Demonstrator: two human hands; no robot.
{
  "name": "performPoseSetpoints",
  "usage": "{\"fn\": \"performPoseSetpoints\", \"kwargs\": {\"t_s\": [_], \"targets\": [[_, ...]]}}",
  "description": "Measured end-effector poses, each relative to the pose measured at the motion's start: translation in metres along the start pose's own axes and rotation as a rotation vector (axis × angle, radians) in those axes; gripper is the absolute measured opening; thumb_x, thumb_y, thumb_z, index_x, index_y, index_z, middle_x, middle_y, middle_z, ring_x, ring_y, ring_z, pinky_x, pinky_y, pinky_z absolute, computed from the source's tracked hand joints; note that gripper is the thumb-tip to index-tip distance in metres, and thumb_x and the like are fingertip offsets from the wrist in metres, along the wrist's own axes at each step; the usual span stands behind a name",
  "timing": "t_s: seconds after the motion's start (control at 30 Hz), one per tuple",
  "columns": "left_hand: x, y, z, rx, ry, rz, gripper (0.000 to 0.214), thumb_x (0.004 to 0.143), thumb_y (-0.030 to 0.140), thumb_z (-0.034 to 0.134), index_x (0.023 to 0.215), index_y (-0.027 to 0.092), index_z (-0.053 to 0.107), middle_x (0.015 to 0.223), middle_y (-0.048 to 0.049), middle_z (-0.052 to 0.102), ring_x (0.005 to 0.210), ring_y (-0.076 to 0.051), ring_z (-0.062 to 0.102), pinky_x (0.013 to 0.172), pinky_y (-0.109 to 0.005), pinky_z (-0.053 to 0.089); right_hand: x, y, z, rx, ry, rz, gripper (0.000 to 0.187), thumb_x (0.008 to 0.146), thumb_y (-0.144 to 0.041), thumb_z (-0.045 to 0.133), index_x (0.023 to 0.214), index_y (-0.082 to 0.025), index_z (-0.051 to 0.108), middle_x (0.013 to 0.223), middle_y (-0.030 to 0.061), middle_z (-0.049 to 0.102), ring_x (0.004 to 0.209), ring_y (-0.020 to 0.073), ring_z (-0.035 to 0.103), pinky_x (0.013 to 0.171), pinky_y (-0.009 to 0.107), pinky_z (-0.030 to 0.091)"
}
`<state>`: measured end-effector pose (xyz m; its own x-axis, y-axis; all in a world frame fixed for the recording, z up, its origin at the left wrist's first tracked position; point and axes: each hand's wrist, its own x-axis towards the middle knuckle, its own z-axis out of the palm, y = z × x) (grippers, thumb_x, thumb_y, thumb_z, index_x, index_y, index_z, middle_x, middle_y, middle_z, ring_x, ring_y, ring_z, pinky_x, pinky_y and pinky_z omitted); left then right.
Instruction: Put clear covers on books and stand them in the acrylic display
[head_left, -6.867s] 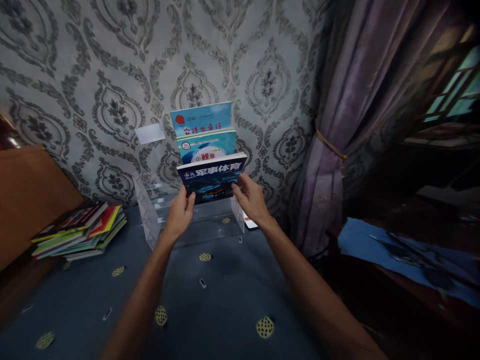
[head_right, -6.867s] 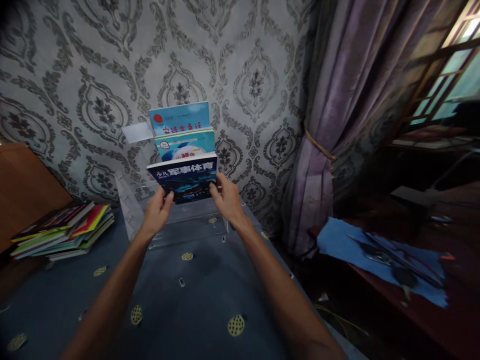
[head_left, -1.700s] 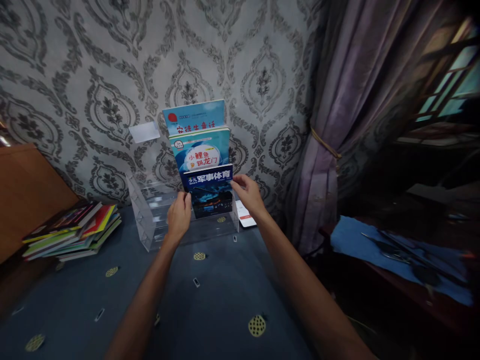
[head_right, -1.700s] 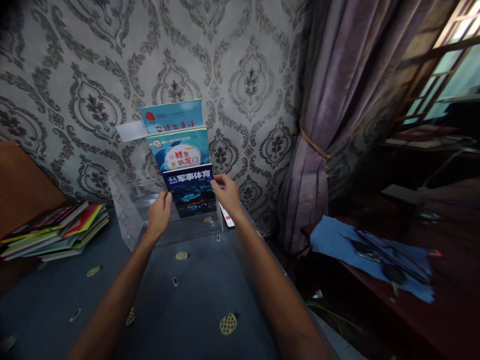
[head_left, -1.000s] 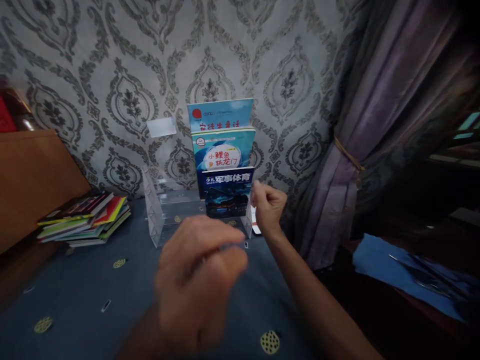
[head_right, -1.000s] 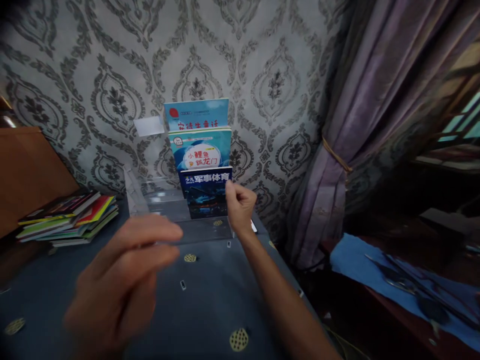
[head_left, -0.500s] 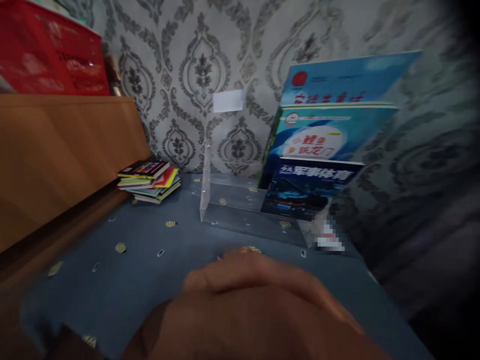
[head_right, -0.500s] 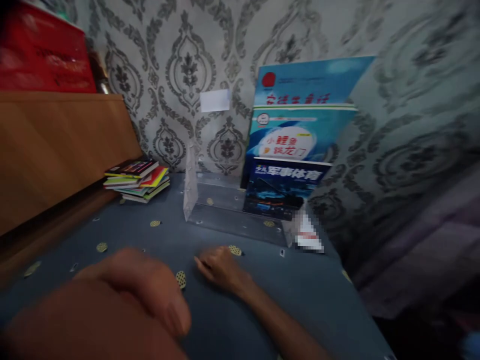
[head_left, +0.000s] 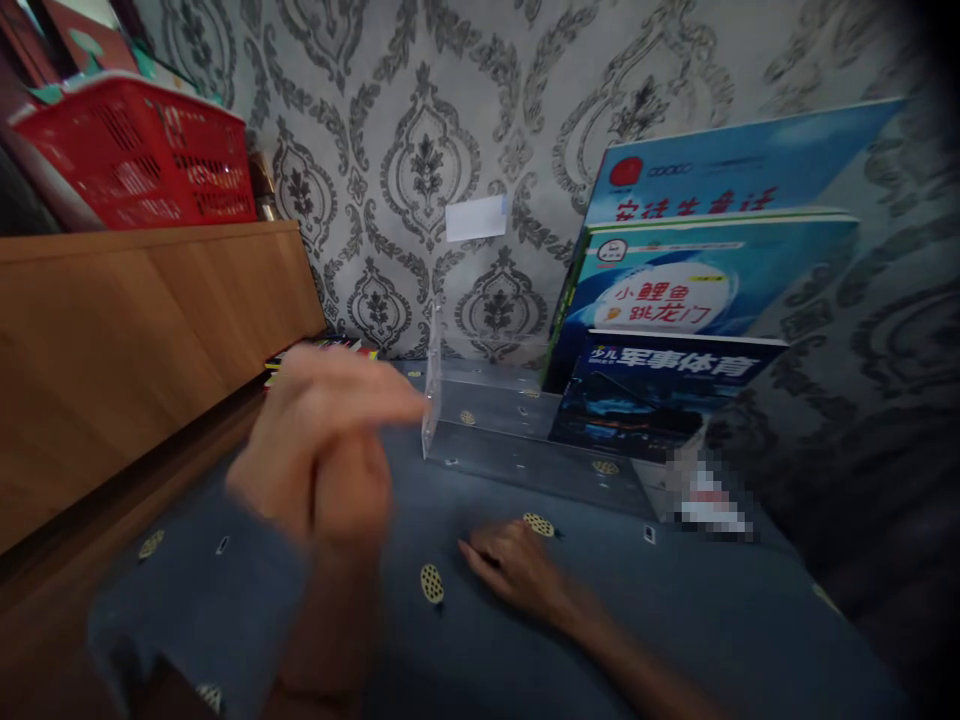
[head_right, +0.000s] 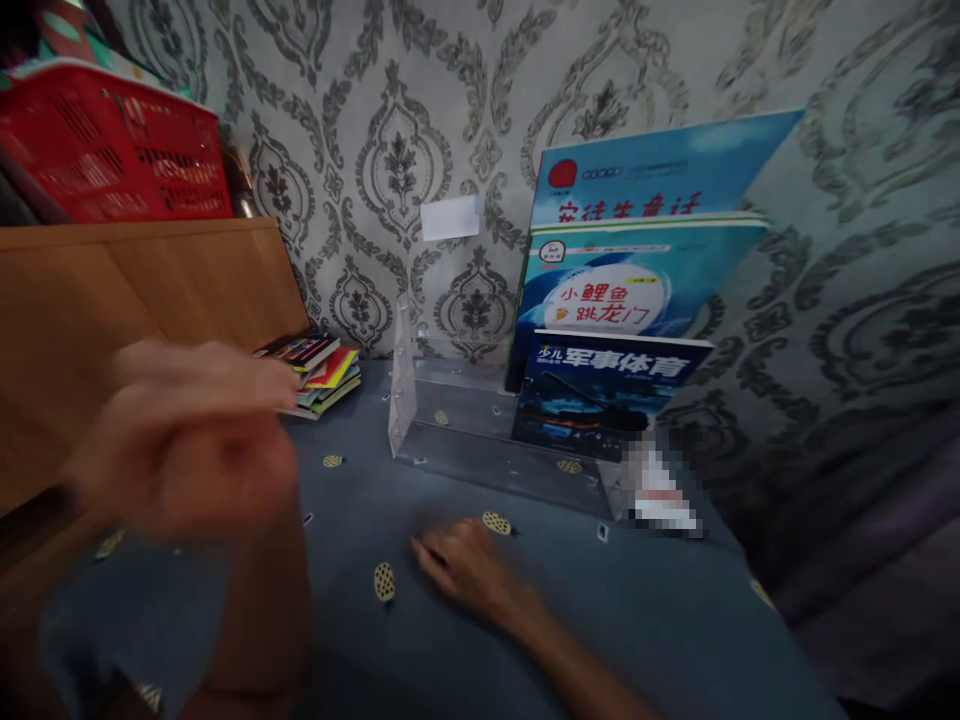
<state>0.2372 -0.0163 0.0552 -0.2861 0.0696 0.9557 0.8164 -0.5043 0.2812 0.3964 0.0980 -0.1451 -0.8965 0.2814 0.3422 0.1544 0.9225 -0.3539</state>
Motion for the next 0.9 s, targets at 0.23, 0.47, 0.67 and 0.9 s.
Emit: {"fn": "performPoseSetpoints", "kwargs": {"t_s": [0.23, 0.47, 0.67, 0.9], "targets": [[0.022, -0.192, 0.006, 0.913, -0.566, -0.56, 0.041, 0.09, 0.023, 0.047, 0.128, 0.013, 0.06, 0.15, -0.0202, 0.05, 0.14, -0.035, 0.045, 0.113, -0.053, 0.04, 0.003, 0.0, -0.003, 0.055, 0.006, 0.033, 0.052, 0.105, -0.034, 0.036, 0.058, -0.019, 0.051, 0.055, 0.0015, 0.057, 0.048, 0.0118, 0.047, 0.056, 0.029, 0.024], [-0.002, -0.258, -0.029, 1.081, -0.804, -0.63, 0.063, 0.097, 0.045, 0.045, 0.149, 0.009, 0.041, 0.162, -0.0238, 0.033, 0.153, -0.039, 0.021, 0.117, -0.072, 0.019, 0.004, 0.002, 0.001, 0.03, 0.017, 0.057, 0.05, 0.103, -0.033, 0.038, 0.057, -0.019, 0.049, 0.053, 0.0004, 0.054, 0.048, 0.0119, 0.043, 0.056, 0.03, 0.023], [0.004, -0.261, -0.035, 1.144, -0.85, -0.527, 0.051, 0.097, 0.044, 0.046, 0.134, 0.01, 0.056, 0.146, -0.0271, 0.053, 0.143, -0.042, 0.04, 0.114, -0.074, 0.024, 0.004, -0.001, -0.002, 0.055, 0.013, 0.08, 0.049, 0.103, -0.032, 0.042, 0.056, -0.018, 0.048, 0.052, -0.0003, 0.054, 0.049, 0.0106, 0.043, 0.057, 0.029, 0.022], [0.008, -0.251, -0.047, 1.222, -0.93, -0.466, 0.039, 0.1, 0.037, 0.042, 0.124, 0.012, 0.06, 0.137, -0.0263, 0.061, 0.132, -0.044, 0.052, 0.108, -0.077, 0.029, 0.006, -0.009, -0.013, 0.028, -0.044, 0.084, 0.044, 0.101, -0.026, 0.047, 0.059, -0.017, 0.054, 0.056, 0.0001, 0.059, 0.05, 0.0102, 0.044, 0.057, 0.028, 0.025]]}}
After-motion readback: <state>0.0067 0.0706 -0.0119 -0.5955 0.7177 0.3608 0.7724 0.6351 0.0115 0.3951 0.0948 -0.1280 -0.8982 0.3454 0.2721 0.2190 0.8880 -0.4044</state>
